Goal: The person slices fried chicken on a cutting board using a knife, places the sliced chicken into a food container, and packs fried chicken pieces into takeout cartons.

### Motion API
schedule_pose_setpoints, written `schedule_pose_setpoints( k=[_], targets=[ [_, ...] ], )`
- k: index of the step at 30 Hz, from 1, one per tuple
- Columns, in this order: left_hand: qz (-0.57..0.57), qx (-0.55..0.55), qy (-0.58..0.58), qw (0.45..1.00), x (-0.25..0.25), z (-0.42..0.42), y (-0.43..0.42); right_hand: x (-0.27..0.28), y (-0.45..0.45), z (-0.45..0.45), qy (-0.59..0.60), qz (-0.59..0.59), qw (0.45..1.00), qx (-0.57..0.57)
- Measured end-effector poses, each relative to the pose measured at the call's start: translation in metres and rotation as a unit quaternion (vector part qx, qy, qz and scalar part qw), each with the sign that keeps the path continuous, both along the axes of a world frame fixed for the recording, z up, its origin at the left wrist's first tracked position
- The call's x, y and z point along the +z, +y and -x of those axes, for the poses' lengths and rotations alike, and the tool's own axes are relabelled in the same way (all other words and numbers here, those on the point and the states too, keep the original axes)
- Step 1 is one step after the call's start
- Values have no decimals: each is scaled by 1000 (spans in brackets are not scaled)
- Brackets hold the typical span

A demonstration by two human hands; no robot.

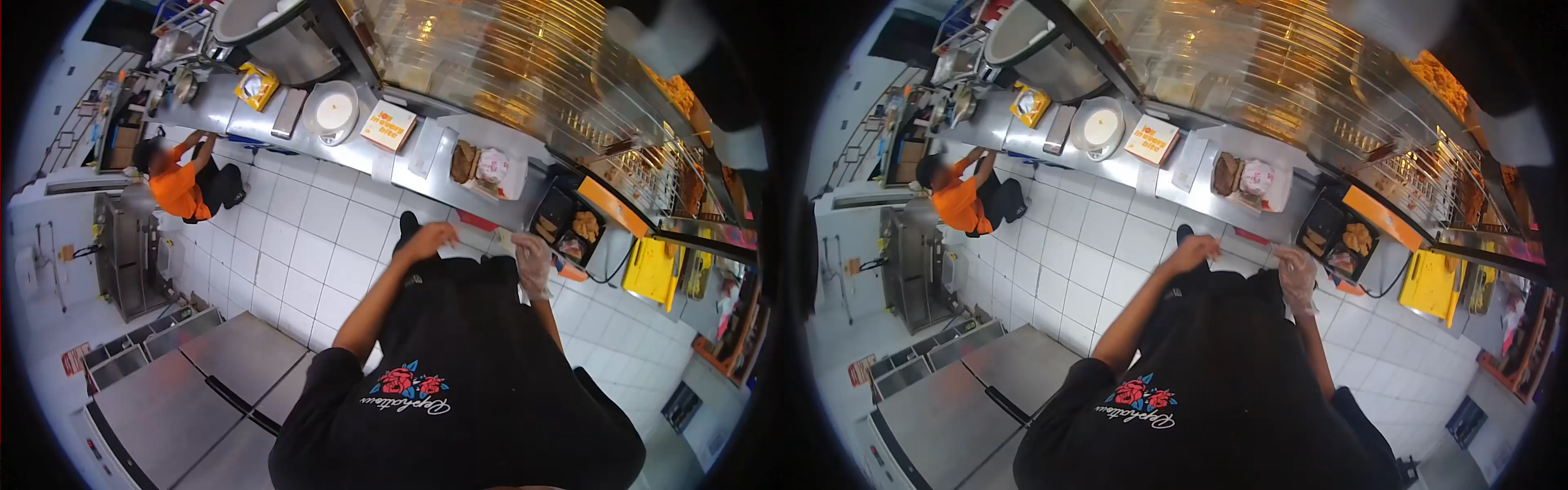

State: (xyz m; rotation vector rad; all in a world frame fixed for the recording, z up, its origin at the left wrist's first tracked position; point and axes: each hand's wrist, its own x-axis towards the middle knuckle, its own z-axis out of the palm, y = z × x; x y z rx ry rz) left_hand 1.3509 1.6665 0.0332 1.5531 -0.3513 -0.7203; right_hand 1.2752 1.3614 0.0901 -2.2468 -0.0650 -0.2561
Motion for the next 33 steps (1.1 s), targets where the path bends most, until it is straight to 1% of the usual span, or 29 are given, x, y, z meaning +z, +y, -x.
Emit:
schedule_pose_setpoints(
  k=[1, 2, 3, 4, 6, 7, 8, 11, 12, 13, 15, 16, 18, 22, 24, 28, 31, 33],
  targets=[
    [-23, 32, -21, 999, -26, -7, 33, 4, 16, 2, 51, -47, 997, -18],
    [-77, 42, -63, 994, -12, -20, 58, 7, 37, -7, 96, -96, 990, -39],
    [-97, 67, -102, 988, -4, -30, 81, 13, 59, -19, 136, -147, 978, -65],
    [-26, 118, -90, 989, 9, -41, 96, 20, 77, -27, 175, -145, 972, -52],
    [-97, 120, -66, 986, 39, -64, 112, 34, 104, -48, 246, -144, 958, -23],
    [-134, 122, -57, 982, 43, -75, 118, 30, 115, -55, 266, -168, 949, -15],
    [-118, 109, -92, 983, 44, -85, 118, 24, 126, -61, 285, -192, 939, -7],
    [-191, 12, -272, 943, 43, -106, 107, 18, 137, -71, 359, -249, 900, 16],
    [-189, 18, -277, 942, 46, -107, 96, 17, 141, -70, 366, -233, 901, 21],
    [-213, 7, -313, 926, 44, -108, 87, 14, 143, -67, 372, -218, 902, 26],
    [-258, -12, -385, 886, 37, -112, 73, 10, 154, -57, 341, -120, 932, 34],
    [-317, -37, -390, 863, 30, -109, 71, 11, 155, -50, 341, -105, 933, 33],
    [-336, -43, -400, 852, 22, -102, 68, 15, 155, -40, 337, -75, 938, 32],
    [-344, -51, -403, 846, 25, -92, 72, -3, 150, -25, 377, -89, 922, -10],
    [-335, -37, -392, 856, 28, -89, 71, -5, 147, -24, 400, -82, 912, -19],
    [-291, 9, -402, 868, 45, -89, 79, -1, 144, -31, 382, -64, 922, -10],
    [-202, 18, -308, 930, 59, -86, 107, 0, 143, -34, 365, -61, 929, 1],
    [-199, 74, -291, 933, 49, -86, 131, -3, 143, -36, 361, -58, 931, 3]
  ],
)
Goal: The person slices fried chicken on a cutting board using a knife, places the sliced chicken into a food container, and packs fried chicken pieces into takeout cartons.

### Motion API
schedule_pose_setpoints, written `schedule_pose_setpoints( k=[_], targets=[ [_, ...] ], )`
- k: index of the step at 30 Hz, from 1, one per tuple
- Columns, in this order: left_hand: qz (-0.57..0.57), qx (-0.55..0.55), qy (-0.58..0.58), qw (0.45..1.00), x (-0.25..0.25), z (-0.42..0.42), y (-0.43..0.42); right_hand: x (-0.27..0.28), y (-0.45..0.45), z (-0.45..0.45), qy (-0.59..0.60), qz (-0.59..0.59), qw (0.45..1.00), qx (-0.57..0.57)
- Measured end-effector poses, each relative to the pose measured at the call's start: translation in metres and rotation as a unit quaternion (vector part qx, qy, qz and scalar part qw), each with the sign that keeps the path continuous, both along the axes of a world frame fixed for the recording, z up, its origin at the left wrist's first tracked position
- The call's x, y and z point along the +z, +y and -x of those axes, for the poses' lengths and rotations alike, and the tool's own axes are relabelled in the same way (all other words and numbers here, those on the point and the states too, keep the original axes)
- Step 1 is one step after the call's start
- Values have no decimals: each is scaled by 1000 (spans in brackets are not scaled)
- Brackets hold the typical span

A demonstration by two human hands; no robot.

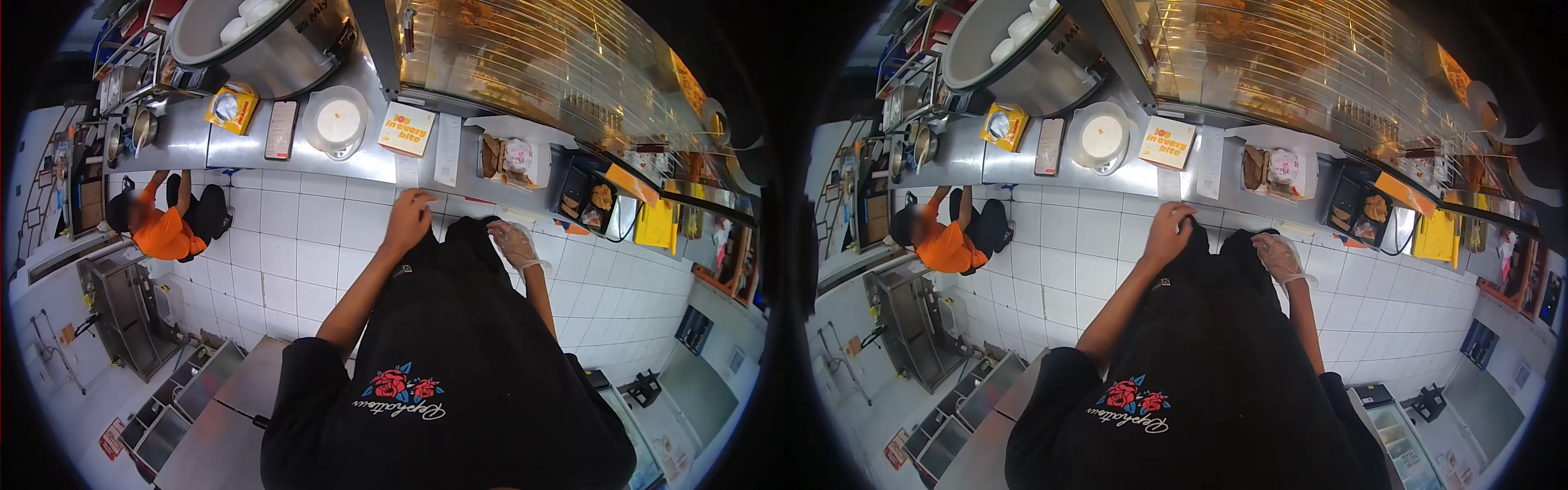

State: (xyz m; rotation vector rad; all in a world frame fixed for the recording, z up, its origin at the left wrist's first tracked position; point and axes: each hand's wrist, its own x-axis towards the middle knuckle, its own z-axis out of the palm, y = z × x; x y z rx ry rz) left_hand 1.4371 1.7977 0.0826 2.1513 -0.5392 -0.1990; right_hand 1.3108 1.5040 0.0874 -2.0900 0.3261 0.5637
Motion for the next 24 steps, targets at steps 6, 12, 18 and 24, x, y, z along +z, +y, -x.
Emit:
schedule_pose_setpoints(
  k=[6, 12, 18, 24],
  targets=[
    [96, 195, 167, 962, -25, -14, 55, 30, 14, -13, 75, -32, 997, -11],
    [110, 235, 163, 952, -19, -32, 51, 14, 15, -15, 41, -32, 998, 26],
    [45, 179, 183, 966, -8, -29, 37, 7, 4, -7, 28, -16, 999, 34],
    [43, 161, 184, 969, -18, -27, 33, 2, -1, 2, 69, 11, 998, 4]
  ],
)
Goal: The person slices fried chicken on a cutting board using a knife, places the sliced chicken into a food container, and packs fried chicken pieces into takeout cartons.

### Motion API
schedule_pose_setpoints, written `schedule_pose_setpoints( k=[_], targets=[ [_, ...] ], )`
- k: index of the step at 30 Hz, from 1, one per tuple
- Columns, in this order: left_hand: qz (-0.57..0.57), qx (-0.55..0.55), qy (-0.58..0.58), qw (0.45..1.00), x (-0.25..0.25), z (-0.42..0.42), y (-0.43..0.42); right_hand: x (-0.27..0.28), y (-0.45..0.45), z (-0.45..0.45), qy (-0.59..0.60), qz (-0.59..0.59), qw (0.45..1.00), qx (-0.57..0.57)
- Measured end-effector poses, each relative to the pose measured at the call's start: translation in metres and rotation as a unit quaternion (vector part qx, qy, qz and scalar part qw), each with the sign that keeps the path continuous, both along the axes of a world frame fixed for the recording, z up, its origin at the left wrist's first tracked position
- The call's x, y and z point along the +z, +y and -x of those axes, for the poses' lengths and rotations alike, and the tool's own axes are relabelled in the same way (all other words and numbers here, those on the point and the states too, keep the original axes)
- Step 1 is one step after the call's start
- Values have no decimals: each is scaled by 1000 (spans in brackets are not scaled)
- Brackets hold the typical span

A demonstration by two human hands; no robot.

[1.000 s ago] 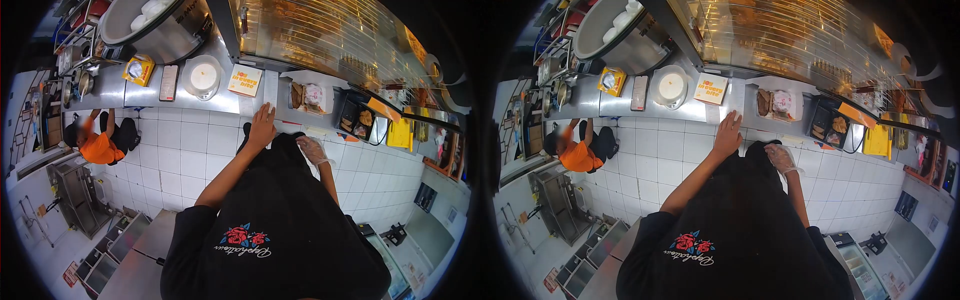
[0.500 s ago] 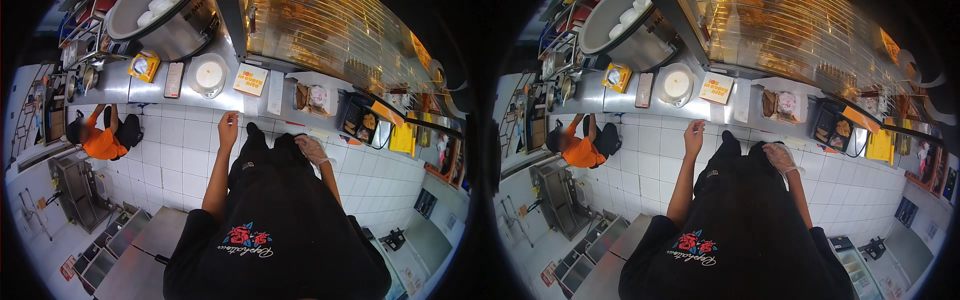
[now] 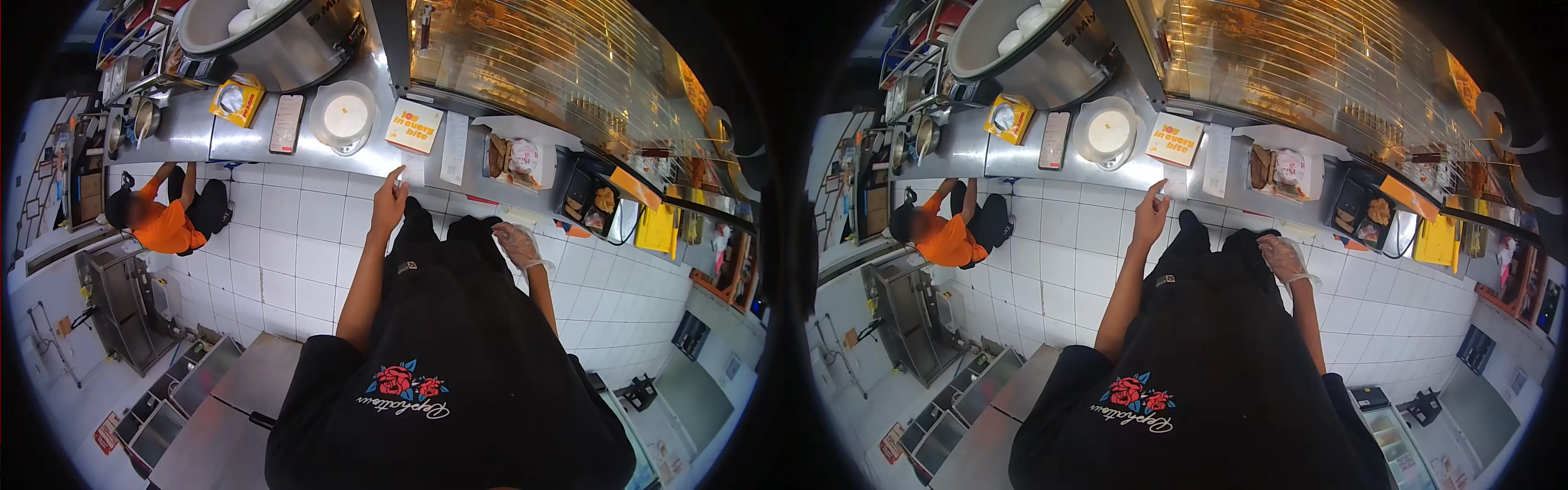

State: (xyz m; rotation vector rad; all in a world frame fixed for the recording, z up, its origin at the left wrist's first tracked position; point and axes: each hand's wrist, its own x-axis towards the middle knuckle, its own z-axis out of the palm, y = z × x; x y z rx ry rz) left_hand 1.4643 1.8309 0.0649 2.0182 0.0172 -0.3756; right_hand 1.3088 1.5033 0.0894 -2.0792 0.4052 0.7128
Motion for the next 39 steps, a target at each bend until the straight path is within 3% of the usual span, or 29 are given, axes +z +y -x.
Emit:
schedule_pose_setpoints(
  k=[21, 39],
  targets=[
    [-41, -45, 5, 998, -9, 3, 0, -20, 0, 11, -40, 40, 998, 33],
    [-45, -65, 24, 997, -8, 7, -2, -21, 4, 30, -51, 48, 997, -11]
  ],
)
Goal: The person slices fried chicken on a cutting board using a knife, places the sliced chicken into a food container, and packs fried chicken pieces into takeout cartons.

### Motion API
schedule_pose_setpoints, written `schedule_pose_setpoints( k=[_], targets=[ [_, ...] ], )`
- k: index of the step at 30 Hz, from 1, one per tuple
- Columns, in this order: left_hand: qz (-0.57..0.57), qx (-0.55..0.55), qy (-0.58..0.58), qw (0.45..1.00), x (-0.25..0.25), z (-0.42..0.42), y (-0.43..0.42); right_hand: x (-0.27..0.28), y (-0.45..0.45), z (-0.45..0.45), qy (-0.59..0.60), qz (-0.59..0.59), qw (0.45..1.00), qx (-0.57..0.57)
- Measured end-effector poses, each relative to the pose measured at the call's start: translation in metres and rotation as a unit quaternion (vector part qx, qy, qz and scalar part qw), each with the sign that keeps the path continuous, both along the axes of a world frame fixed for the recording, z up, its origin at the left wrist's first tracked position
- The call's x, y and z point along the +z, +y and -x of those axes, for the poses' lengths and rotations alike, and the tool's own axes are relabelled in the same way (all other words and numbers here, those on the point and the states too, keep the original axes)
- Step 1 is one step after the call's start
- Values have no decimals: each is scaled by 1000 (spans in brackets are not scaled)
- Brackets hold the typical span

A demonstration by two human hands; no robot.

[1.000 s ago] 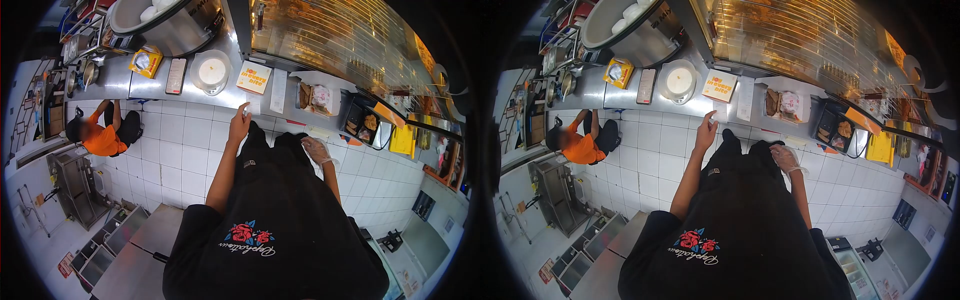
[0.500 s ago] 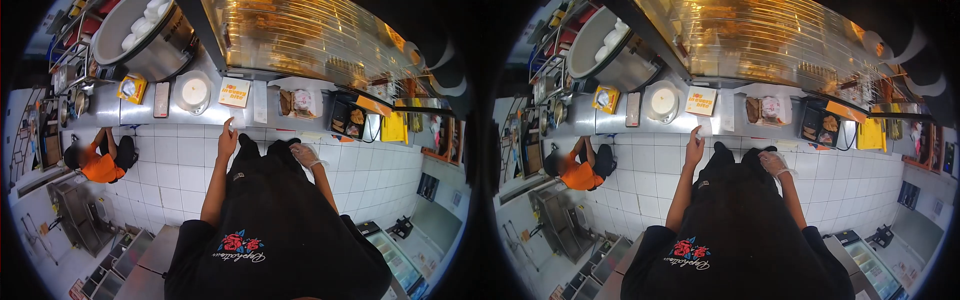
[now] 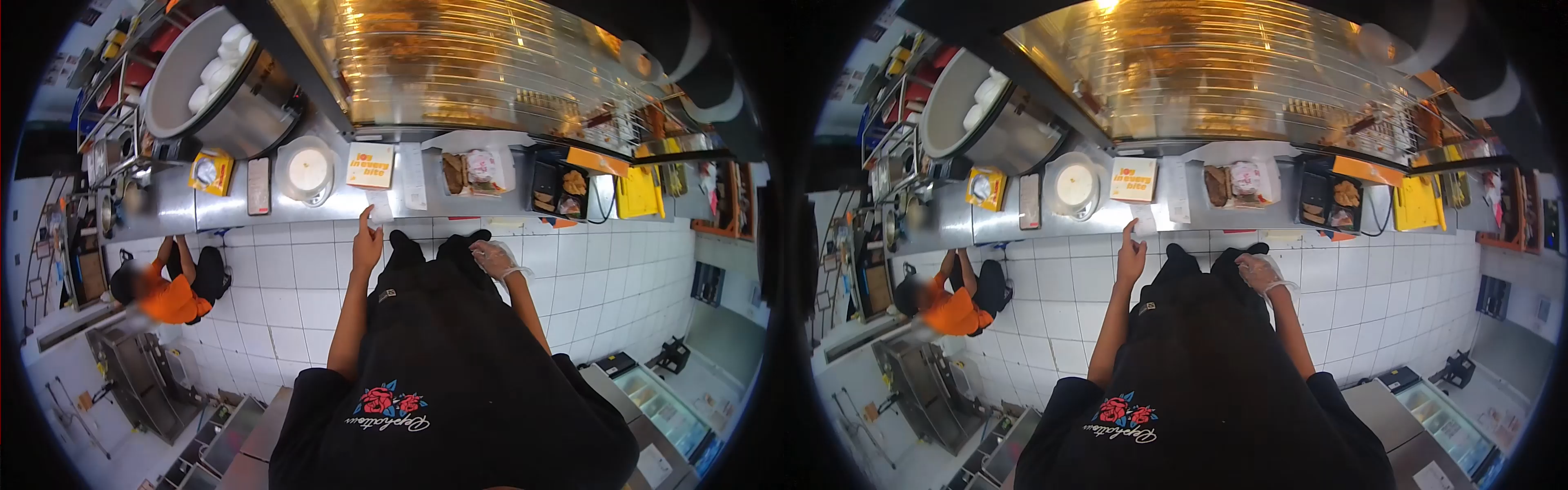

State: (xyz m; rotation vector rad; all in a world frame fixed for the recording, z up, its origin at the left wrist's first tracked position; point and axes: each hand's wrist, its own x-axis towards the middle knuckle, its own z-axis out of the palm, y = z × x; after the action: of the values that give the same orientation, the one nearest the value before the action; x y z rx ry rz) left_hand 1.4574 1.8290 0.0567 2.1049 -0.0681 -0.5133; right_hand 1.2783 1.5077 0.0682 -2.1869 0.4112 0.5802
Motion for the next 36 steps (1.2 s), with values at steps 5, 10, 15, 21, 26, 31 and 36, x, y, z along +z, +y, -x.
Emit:
schedule_pose_setpoints(
  k=[5, 10, 15, 21, 26, 31, 36],
  targets=[
    [-27, -17, -57, 998, 0, 5, -3, 12, -1, 16, 42, -25, 995, -92],
    [112, -68, -62, 989, 33, 15, -83, 21, -13, 80, -3, 34, 989, -147],
    [72, -88, -22, 993, -8, -7, -169, 11, -42, 158, 60, 31, 950, -304],
    [33, -104, -77, 991, -30, -22, -204, -24, -87, 252, 75, 18, 935, -345],
    [122, -89, -52, 987, -56, -22, -218, -55, -148, 313, 17, 20, 935, -354],
    [133, 112, -89, 981, -29, 43, -214, -38, -190, 346, 30, -41, 920, -390],
    [178, 144, 85, 970, -21, 128, -204, -29, -219, 313, 63, 14, 956, -287]
  ],
)
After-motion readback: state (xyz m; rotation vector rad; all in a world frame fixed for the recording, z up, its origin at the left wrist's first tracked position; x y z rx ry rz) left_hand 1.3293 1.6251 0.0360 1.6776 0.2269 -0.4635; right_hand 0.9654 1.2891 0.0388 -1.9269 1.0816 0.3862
